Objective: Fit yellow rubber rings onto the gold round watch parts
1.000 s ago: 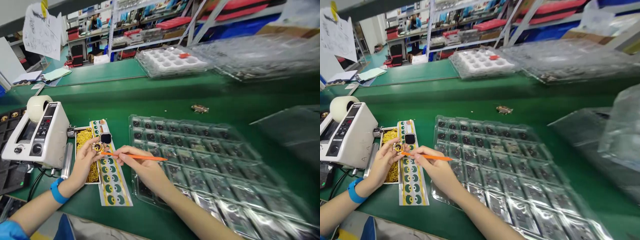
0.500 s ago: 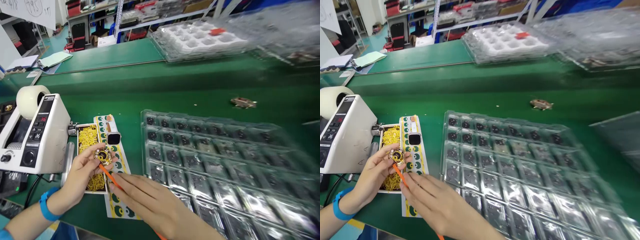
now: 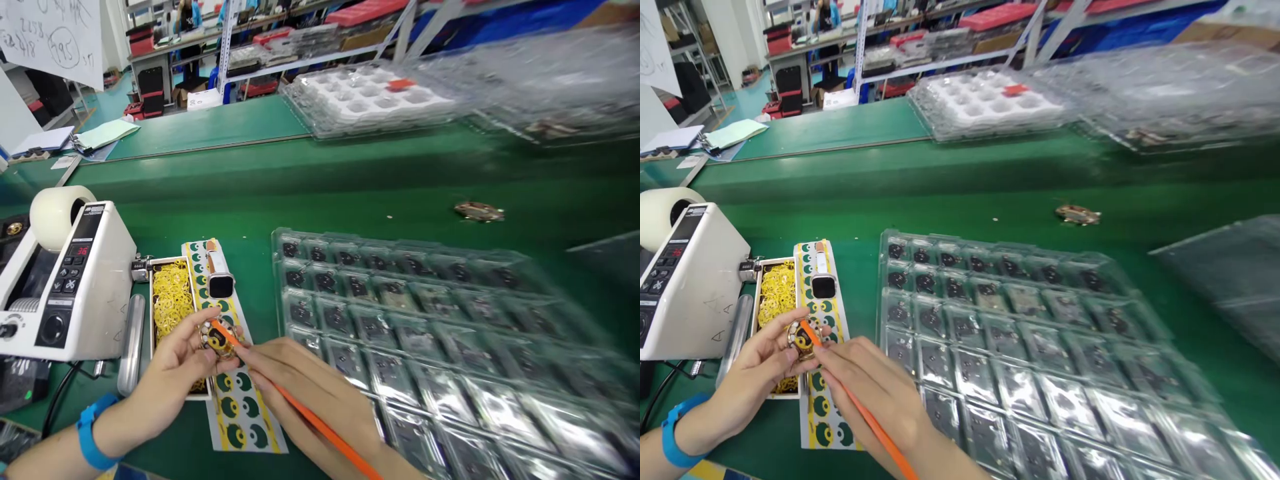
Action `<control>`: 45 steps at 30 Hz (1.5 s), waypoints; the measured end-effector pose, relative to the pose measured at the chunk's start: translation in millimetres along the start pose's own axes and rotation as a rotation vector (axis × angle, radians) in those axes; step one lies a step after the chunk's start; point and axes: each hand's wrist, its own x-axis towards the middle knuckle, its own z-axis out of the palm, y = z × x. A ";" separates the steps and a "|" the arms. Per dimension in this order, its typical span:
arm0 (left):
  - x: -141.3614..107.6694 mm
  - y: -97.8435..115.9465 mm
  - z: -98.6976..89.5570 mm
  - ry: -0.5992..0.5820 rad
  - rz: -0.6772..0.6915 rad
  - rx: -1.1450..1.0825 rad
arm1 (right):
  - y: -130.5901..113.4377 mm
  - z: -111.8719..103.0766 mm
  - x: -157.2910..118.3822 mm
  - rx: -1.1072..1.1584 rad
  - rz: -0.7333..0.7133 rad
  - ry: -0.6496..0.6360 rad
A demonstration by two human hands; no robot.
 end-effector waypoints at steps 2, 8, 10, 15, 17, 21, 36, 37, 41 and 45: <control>0.8 -1.8 0.2 0.002 0.005 -0.014 | 3.0 3.5 -5.4 -0.057 -0.043 -0.030; 1.6 -0.4 -0.7 0.069 -0.035 -0.009 | 11.9 4.2 -22.2 -0.274 -0.233 -0.225; 1.0 1.4 -0.6 0.083 -0.044 -0.014 | 12.3 2.5 -21.7 -0.306 -0.257 -0.254; 1.7 6.2 0.0 0.069 -0.038 -0.009 | 7.1 -6.5 -12.2 -0.224 -0.207 -0.143; 2.9 8.3 0.4 0.071 -0.025 0.003 | 3.7 -10.8 -8.2 -0.162 -0.068 -0.046; 4.0 12.6 2.2 0.077 -0.029 0.029 | -2.2 -15.3 -2.2 -0.053 0.176 0.059; 5.8 14.2 0.6 0.172 0.102 0.235 | -4.2 -14.8 -6.2 -0.097 0.172 -0.049; 5.4 14.2 1.0 0.183 0.109 0.257 | -3.4 -15.0 -7.0 -0.095 0.163 -0.071; 4.2 14.2 1.5 0.194 0.125 0.329 | -0.1 -15.4 -11.3 -0.110 0.127 -0.113; 5.2 14.3 -0.8 0.209 0.165 0.351 | 2.7 -13.8 -13.6 -0.177 0.126 -0.105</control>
